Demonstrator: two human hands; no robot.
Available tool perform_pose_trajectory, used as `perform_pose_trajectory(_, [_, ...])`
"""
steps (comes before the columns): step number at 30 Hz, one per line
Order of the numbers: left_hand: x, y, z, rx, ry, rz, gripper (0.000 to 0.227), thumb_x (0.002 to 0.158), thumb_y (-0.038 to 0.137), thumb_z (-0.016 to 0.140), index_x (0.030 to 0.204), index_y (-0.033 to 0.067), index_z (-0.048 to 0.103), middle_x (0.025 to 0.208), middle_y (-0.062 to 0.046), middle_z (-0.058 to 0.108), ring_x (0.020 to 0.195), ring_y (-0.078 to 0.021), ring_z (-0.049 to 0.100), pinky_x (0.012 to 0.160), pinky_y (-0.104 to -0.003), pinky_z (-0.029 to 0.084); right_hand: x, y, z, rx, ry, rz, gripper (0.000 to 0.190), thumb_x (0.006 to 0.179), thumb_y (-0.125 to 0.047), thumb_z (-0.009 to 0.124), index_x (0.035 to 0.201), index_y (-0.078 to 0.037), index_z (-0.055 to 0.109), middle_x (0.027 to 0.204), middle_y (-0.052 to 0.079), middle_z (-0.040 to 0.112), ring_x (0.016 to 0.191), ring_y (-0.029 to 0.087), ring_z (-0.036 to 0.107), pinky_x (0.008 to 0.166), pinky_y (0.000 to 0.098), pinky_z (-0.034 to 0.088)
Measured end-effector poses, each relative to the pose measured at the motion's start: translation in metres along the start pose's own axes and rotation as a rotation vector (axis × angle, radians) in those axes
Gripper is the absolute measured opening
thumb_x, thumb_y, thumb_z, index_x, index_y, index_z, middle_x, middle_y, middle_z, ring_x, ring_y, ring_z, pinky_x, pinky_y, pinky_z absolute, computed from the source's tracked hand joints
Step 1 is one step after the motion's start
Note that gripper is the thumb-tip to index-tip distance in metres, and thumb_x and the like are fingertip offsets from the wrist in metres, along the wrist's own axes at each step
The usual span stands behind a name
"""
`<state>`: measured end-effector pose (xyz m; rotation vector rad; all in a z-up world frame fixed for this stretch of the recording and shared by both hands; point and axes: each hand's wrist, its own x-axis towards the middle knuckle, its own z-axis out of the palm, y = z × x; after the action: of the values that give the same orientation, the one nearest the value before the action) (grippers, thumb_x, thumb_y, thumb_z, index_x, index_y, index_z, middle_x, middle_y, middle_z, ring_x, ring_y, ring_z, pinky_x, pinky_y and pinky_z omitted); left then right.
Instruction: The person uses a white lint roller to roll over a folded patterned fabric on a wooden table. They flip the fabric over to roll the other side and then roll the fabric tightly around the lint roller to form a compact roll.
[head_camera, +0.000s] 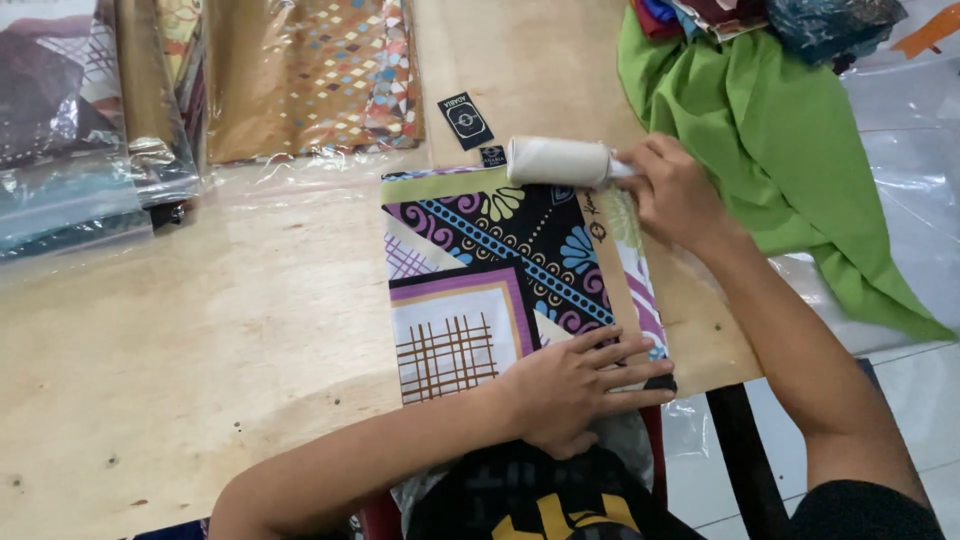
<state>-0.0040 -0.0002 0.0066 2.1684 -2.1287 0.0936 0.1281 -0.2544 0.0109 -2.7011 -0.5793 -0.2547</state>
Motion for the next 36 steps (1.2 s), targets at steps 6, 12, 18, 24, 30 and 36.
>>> perform_pose_trajectory(6, [-0.001, -0.002, 0.000, -0.024, 0.013, -0.006, 0.104, 0.084, 0.070, 0.063, 0.164, 0.0243, 0.016, 0.172, -0.006, 0.020, 0.160, -0.0295, 0.017, 0.131, -0.049, 0.009, -0.002, 0.000, -0.008, 0.112, 0.208, 0.153, 0.018, 0.097, 0.003, 0.070, 0.113, 0.007, 0.065, 0.106, 0.019, 0.062, 0.089, 0.030, 0.058, 0.076, 0.0409, 0.051])
perform_pose_trajectory(12, [-0.004, -0.005, -0.006, -0.040, 0.109, 0.006, 0.095, 0.092, 0.072, 0.059, 0.164, 0.0232, 0.022, 0.172, -0.007, 0.026, 0.161, -0.0303, 0.025, 0.133, -0.047, 0.015, -0.022, 0.003, -0.023, 0.202, 0.182, -0.062, 0.022, 0.093, 0.008, 0.075, 0.113, 0.006, 0.067, 0.109, 0.020, 0.065, 0.097, 0.033, 0.062, 0.086, 0.0438, 0.052])
perform_pose_trajectory(18, [-0.004, -0.016, -0.036, -0.231, 0.466, 0.015, 0.041, 0.108, 0.035, 0.043, 0.135, 0.0099, 0.062, 0.140, -0.012, 0.061, 0.135, -0.0326, 0.058, 0.123, -0.048, 0.039, -0.024, 0.007, -0.012, 0.043, 0.421, 0.011, 0.016, 0.100, 0.003, 0.074, 0.113, 0.009, 0.067, 0.106, 0.023, 0.063, 0.090, 0.032, 0.059, 0.074, 0.0427, 0.050])
perform_pose_trajectory(24, [-0.004, -0.017, -0.025, -0.248, 0.350, -0.060, 0.050, 0.106, 0.045, 0.037, 0.130, 0.0088, 0.062, 0.131, -0.016, 0.064, 0.130, -0.0343, 0.057, 0.118, -0.050, 0.039, -0.032, 0.030, -0.029, 0.088, 0.537, -0.023, 0.016, 0.101, 0.008, 0.075, 0.114, 0.012, 0.066, 0.106, 0.023, 0.060, 0.088, 0.033, 0.057, 0.070, 0.0422, 0.047])
perform_pose_trajectory(30, [-0.006, -0.014, -0.008, -0.341, 0.273, -0.088, 0.062, 0.102, 0.052, 0.036, 0.143, 0.0095, 0.055, 0.142, -0.022, 0.058, 0.142, -0.0435, 0.049, 0.123, -0.060, 0.030, -0.029, 0.011, -0.030, 0.230, 0.073, -0.111, 0.020, 0.090, 0.007, 0.072, 0.110, 0.002, 0.069, 0.104, 0.021, 0.068, 0.101, 0.041, 0.066, 0.085, 0.0457, 0.059])
perform_pose_trajectory(36, [-0.007, -0.015, -0.012, -0.337, 0.266, -0.076, 0.064, 0.103, 0.052, 0.033, 0.146, 0.0092, 0.053, 0.145, -0.021, 0.055, 0.144, -0.0436, 0.046, 0.124, -0.059, 0.028, -0.016, 0.043, 0.000, -0.030, 0.261, 0.019, 0.019, 0.097, 0.000, 0.073, 0.114, 0.005, 0.068, 0.105, 0.019, 0.062, 0.098, 0.038, 0.061, 0.083, 0.0465, 0.053])
